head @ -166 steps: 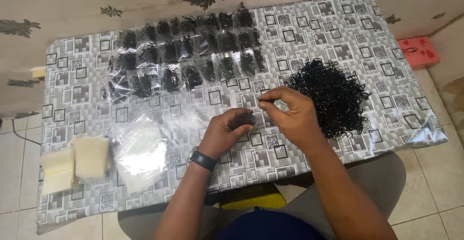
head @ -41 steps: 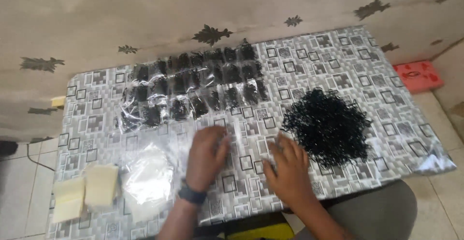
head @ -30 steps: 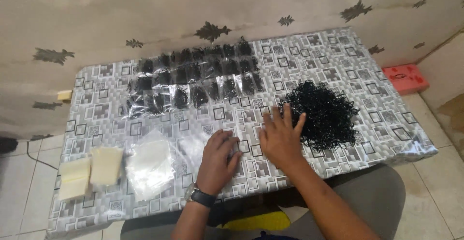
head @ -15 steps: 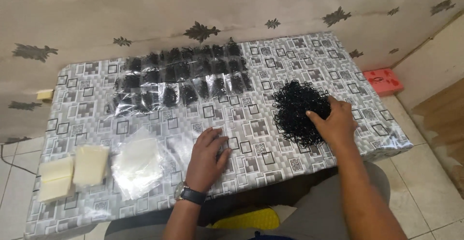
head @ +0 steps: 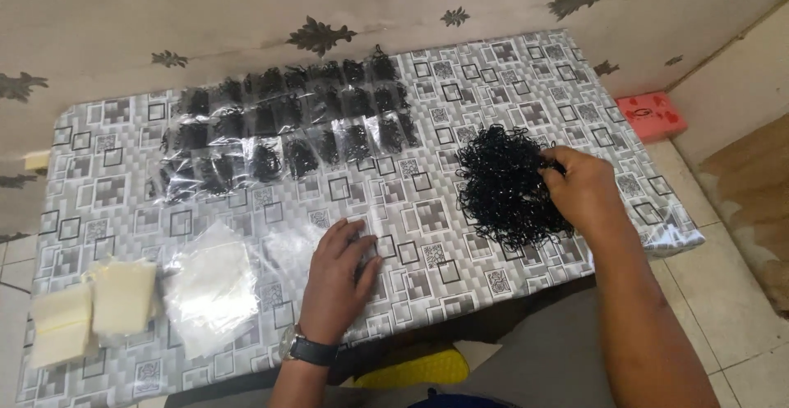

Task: The person places individual black elastic loops into small transparent plastic bags, handling them by hand and organizing the filled bags on the table.

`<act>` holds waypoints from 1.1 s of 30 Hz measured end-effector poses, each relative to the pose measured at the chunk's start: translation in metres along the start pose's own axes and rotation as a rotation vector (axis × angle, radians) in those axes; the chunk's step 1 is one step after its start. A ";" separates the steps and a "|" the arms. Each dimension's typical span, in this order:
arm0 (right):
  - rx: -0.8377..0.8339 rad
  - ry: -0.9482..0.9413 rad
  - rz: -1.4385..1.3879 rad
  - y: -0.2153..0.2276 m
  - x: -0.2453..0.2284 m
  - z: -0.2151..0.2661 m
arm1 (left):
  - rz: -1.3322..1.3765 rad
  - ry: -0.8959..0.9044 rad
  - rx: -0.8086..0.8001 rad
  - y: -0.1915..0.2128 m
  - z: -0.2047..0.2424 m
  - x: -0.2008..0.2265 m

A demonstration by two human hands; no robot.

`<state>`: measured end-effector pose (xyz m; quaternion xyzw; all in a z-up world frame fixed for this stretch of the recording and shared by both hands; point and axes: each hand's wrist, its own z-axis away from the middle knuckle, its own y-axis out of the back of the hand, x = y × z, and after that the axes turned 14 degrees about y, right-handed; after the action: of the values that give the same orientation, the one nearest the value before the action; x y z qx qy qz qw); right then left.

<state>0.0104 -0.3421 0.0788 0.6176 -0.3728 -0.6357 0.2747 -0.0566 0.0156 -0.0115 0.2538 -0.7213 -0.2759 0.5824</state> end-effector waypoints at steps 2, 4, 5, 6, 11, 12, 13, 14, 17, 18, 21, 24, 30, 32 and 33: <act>-0.011 0.003 -0.029 0.003 -0.010 0.000 | 0.007 0.004 -0.005 0.000 0.001 0.001; -0.019 0.021 -0.059 0.004 -0.020 -0.004 | 0.012 0.007 0.006 0.001 0.000 0.001; -0.041 0.026 -0.025 0.004 -0.023 -0.006 | 0.015 0.004 -0.001 0.001 0.000 0.001; -0.063 0.031 0.008 0.003 -0.027 -0.007 | 0.018 0.001 -0.009 0.001 0.000 0.000; -0.127 -0.055 0.040 0.003 -0.040 -0.009 | 0.016 0.005 0.002 0.004 0.000 0.003; -0.150 -0.052 0.055 0.005 -0.042 -0.008 | 0.018 0.004 0.001 0.004 0.000 0.004; -0.150 -0.057 0.058 0.004 -0.040 -0.007 | 0.021 0.004 -0.003 0.004 -0.001 0.004; -0.140 -0.015 0.035 0.003 -0.037 -0.006 | 0.026 -0.011 0.008 0.004 -0.001 0.003; -0.118 0.048 0.007 0.000 -0.034 -0.005 | 0.027 -0.018 0.016 0.003 0.000 0.003; -0.101 0.072 0.001 -0.001 -0.034 -0.006 | 0.021 -0.013 0.017 0.003 -0.001 0.002; -0.079 -0.042 -0.020 0.002 -0.039 -0.003 | 0.029 -0.026 0.025 0.002 0.000 0.001; -0.068 0.038 -0.018 0.006 -0.044 -0.001 | 0.038 -0.027 0.022 0.003 0.000 0.001; -0.159 -0.007 0.016 0.011 -0.064 0.001 | 0.039 -0.015 0.012 0.004 0.000 0.001; -0.195 0.075 0.100 0.002 -0.057 0.005 | 0.029 0.058 -0.035 0.012 -0.002 0.012; -0.234 0.157 0.182 -0.003 -0.053 0.007 | 0.020 0.133 -0.081 0.016 -0.003 0.017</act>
<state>0.0086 -0.2965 0.1075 0.5928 -0.3280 -0.5971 0.4295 -0.0575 0.0151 0.0119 0.2405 -0.6718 -0.2816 0.6415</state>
